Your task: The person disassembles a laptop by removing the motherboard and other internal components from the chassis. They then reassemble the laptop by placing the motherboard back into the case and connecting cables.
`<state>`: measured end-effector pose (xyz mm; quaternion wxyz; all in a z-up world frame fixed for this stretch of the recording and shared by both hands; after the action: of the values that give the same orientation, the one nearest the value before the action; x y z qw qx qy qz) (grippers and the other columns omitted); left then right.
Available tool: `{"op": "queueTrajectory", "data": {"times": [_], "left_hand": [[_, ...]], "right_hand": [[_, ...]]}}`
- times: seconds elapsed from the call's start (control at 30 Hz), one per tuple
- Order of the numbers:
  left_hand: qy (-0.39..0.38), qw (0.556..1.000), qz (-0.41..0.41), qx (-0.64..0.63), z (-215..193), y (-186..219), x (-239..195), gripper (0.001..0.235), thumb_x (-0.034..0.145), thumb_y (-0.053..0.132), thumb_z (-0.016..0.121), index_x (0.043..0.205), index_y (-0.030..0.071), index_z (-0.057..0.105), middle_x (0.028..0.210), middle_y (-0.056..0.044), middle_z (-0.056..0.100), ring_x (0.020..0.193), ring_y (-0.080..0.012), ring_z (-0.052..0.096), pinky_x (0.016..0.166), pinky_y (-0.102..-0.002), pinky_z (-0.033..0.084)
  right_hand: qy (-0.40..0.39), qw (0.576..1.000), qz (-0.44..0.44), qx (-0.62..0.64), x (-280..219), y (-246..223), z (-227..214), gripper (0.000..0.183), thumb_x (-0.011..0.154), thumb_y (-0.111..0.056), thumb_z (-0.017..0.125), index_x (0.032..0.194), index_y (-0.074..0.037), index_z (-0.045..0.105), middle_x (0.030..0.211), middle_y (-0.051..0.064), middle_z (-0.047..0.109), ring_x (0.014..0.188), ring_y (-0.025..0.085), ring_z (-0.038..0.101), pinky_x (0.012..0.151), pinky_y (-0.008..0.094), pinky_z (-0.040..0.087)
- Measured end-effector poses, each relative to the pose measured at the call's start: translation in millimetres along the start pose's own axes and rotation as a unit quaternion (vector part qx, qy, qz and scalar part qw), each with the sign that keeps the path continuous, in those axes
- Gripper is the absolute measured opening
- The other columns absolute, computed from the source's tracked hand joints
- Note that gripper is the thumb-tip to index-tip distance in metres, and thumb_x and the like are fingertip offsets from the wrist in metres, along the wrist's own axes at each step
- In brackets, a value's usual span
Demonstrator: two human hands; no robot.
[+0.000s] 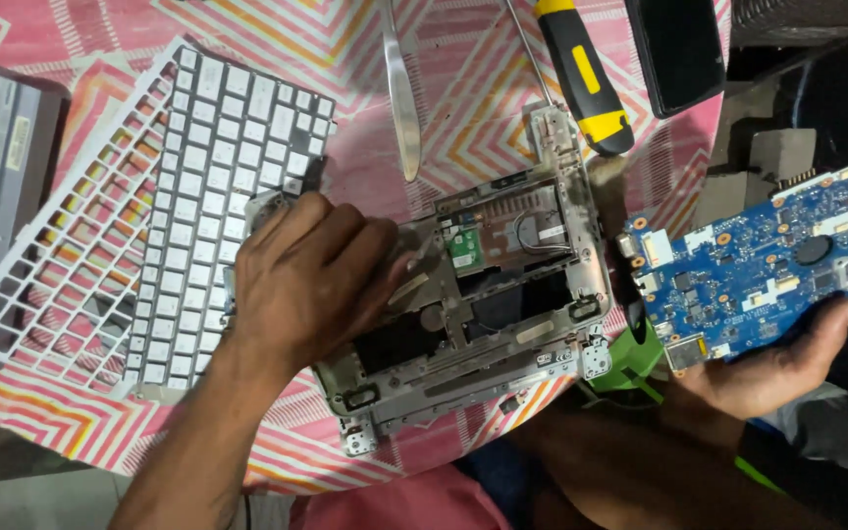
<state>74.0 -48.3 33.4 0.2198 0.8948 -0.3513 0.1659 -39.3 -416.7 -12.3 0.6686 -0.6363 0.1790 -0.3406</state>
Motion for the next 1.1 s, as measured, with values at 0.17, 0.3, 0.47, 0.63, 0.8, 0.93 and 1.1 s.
{"op": "queueTrajectory", "data": {"times": [0.17, 0.3, 0.47, 0.63, 0.8, 0.93, 1.1], "left_hand": [[0.020, 0.999, -0.009, -0.026, -8, -12, -8, 0.027, 0.106, 0.032, 0.062, 0.085, 0.014, 0.059, 0.076, -0.003, 0.051, 0.071, -0.0249, 0.052, 0.060, -0.037, 0.039], [0.059, 0.996, -0.014, -0.067, -25, -23, -12, 0.022, 0.105, 0.025, 0.063, 0.090, 0.010, 0.064, 0.078, -0.004, 0.055, 0.070, -0.0236, 0.051, 0.060, -0.036, 0.039], [0.058, 0.996, -0.031, -0.061, -30, -28, -13, 0.017, 0.104, 0.025, 0.068, 0.095, 0.010, 0.068, 0.079, -0.003, 0.058, 0.071, -0.0225, 0.052, 0.062, -0.035, 0.039], [0.045, 0.995, -0.013, -0.089, -23, -20, -9, 0.022, 0.104, 0.026, 0.065, 0.094, 0.007, 0.067, 0.079, -0.005, 0.059, 0.067, -0.0257, 0.053, 0.058, -0.037, 0.041], [0.007, 0.995, 0.003, -0.100, -9, -14, -10, 0.022, 0.105, 0.026, 0.062, 0.090, 0.009, 0.063, 0.078, -0.005, 0.057, 0.066, -0.0255, 0.052, 0.058, -0.038, 0.038], [-0.004, 0.995, 0.009, -0.098, -5, -12, -11, 0.023, 0.105, 0.026, 0.061, 0.088, 0.010, 0.061, 0.077, -0.004, 0.055, 0.066, -0.0254, 0.052, 0.057, -0.038, 0.038], [-0.004, 0.995, 0.007, -0.102, -6, -12, -11, 0.023, 0.105, 0.025, 0.062, 0.088, 0.010, 0.061, 0.077, -0.005, 0.055, 0.067, -0.0255, 0.051, 0.058, -0.037, 0.039]], "right_hand": [[-0.033, 0.995, -0.088, -0.032, 1, -19, 32, 0.049, 0.109, -0.038, 0.056, 0.141, -0.001, 0.051, 0.147, 0.020, 0.049, 0.141, 0.034, 0.046, 0.125, 0.049, 0.037], [-0.030, 0.997, 0.014, 0.070, 6, 7, 23, 0.064, 0.097, -0.046, 0.063, 0.150, -0.015, 0.048, 0.161, 0.013, 0.042, 0.153, 0.038, 0.040, 0.132, 0.054, 0.035], [0.204, 0.956, 0.063, 0.203, -6, 4, 18, 0.084, 0.069, -0.027, 0.082, 0.144, 0.001, 0.059, 0.153, 0.026, 0.062, 0.145, 0.046, 0.062, 0.127, 0.057, 0.053], [-0.056, 0.857, -0.266, -0.437, -12, 7, -43, 0.080, 0.100, -0.024, 0.071, 0.163, -0.020, 0.022, 0.169, 0.010, 0.020, 0.161, 0.033, 0.018, 0.138, 0.052, 0.014], [0.022, 0.956, -0.123, -0.267, 4, 24, -72, 0.056, 0.117, -0.044, 0.053, 0.161, -0.018, 0.029, 0.168, 0.011, 0.016, 0.159, 0.029, 0.010, 0.133, 0.047, 0.006], [-0.027, 0.999, -0.036, -0.005, 5, -1, 23, 0.058, 0.107, -0.048, 0.067, 0.146, -0.009, 0.048, 0.154, 0.015, 0.039, 0.147, 0.033, 0.037, 0.126, 0.052, 0.032], [0.079, 0.988, 0.078, 0.105, 1, 4, 44, 0.068, 0.085, -0.043, 0.071, 0.143, -0.011, 0.057, 0.154, 0.013, 0.056, 0.145, 0.032, 0.055, 0.126, 0.049, 0.046]]}}
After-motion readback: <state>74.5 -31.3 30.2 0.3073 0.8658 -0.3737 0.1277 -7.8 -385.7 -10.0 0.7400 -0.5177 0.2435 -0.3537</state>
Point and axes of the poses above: each hand's wrist, its own x-axis towards the middle knuckle, its own z-axis out of the palm, y = z × x, the point moved 10 cm from there along x, towards the middle knuckle
